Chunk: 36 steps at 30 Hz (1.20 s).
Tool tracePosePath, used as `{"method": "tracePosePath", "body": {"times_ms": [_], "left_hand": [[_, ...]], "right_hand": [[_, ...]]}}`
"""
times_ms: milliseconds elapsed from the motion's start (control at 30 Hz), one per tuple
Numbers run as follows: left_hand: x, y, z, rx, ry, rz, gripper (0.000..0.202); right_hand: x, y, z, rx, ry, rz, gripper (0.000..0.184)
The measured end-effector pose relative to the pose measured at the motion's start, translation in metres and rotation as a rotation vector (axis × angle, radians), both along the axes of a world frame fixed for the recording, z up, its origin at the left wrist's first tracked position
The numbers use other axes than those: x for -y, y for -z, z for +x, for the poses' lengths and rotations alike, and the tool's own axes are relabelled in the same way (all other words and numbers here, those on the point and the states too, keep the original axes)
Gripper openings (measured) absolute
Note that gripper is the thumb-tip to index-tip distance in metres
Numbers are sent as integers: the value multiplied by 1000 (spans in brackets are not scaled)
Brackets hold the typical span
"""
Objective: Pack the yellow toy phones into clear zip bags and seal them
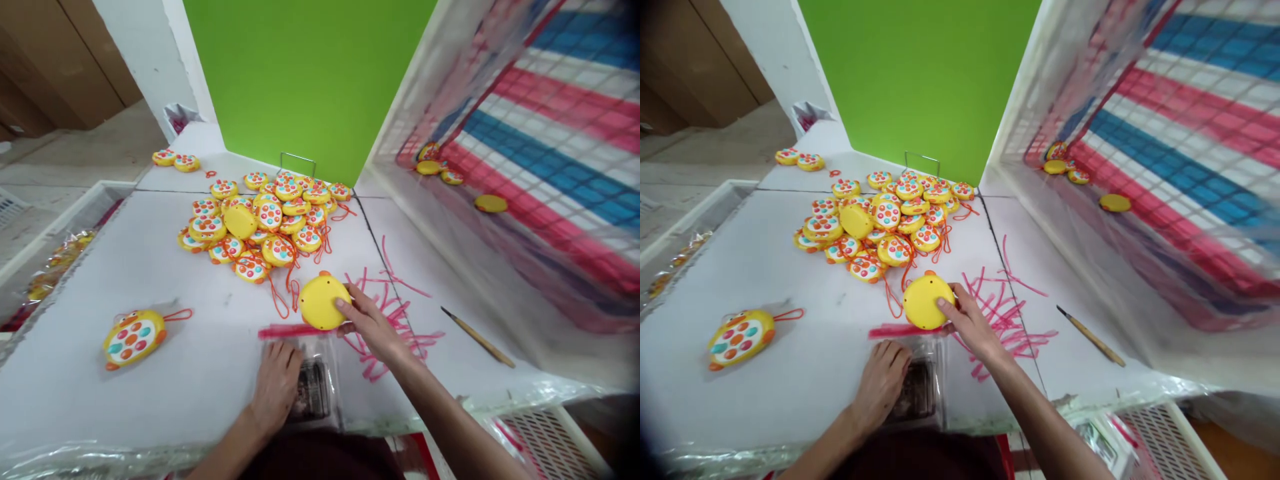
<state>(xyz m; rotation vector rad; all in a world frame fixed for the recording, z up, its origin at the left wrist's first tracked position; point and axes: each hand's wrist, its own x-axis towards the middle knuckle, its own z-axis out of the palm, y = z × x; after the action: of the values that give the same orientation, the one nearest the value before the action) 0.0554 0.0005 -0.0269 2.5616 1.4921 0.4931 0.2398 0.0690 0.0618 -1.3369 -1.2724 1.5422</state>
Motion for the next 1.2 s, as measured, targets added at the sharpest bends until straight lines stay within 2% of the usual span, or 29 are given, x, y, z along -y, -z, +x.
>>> {"method": "tracePosePath", "body": {"times_ms": [100, 200, 267, 367, 467, 567, 633, 700, 800, 867, 967, 1033, 1100, 1200], "left_hand": [[-2, -7, 3, 48, -28, -47, 14], [0, -8, 3, 166, -121, -121, 12], [3, -4, 1, 289, -180, -166, 19], [7, 2, -2, 428, -238, -200, 42], [6, 1, -4, 454, -178, -220, 50], [3, -4, -4, 465, -69, -236, 41], [1, -6, -3, 478, -52, -228, 32], [1, -7, -2, 467, -64, -199, 26], [2, -7, 2, 361, -85, -131, 23], [5, -8, 4, 253, -70, -68, 24], [10, -11, 8, 169, -29, 35, 24], [13, -15, 10, 179, -19, 59, 23], [15, -19, 8, 226, -28, 85, 22], [15, -21, -5, 356, -41, 151, 18]], "right_hand": [[-1, -3, 4, -1, 39, -7, 35], [1, -7, 12, 77, 12, -19, 38], [7, -7, 16, 154, -61, -5, 38], [22, -3, 17, 223, -189, 22, 33], [36, 2, 13, 200, -261, -21, 31], [43, 4, 11, 121, -309, -80, 36], [42, 3, 12, 28, -349, -128, 41], [39, 1, 12, -87, -330, -170, 43], [34, 0, 4, -159, -195, -162, 43], [33, 2, -6, -60, -152, -90, 43], [35, 6, -20, 246, -252, 107, 40], [36, 7, -24, 406, -357, 224, 39], [37, 9, -22, 487, -424, 278, 40], [40, 14, -13, 548, -436, 292, 41]]}}
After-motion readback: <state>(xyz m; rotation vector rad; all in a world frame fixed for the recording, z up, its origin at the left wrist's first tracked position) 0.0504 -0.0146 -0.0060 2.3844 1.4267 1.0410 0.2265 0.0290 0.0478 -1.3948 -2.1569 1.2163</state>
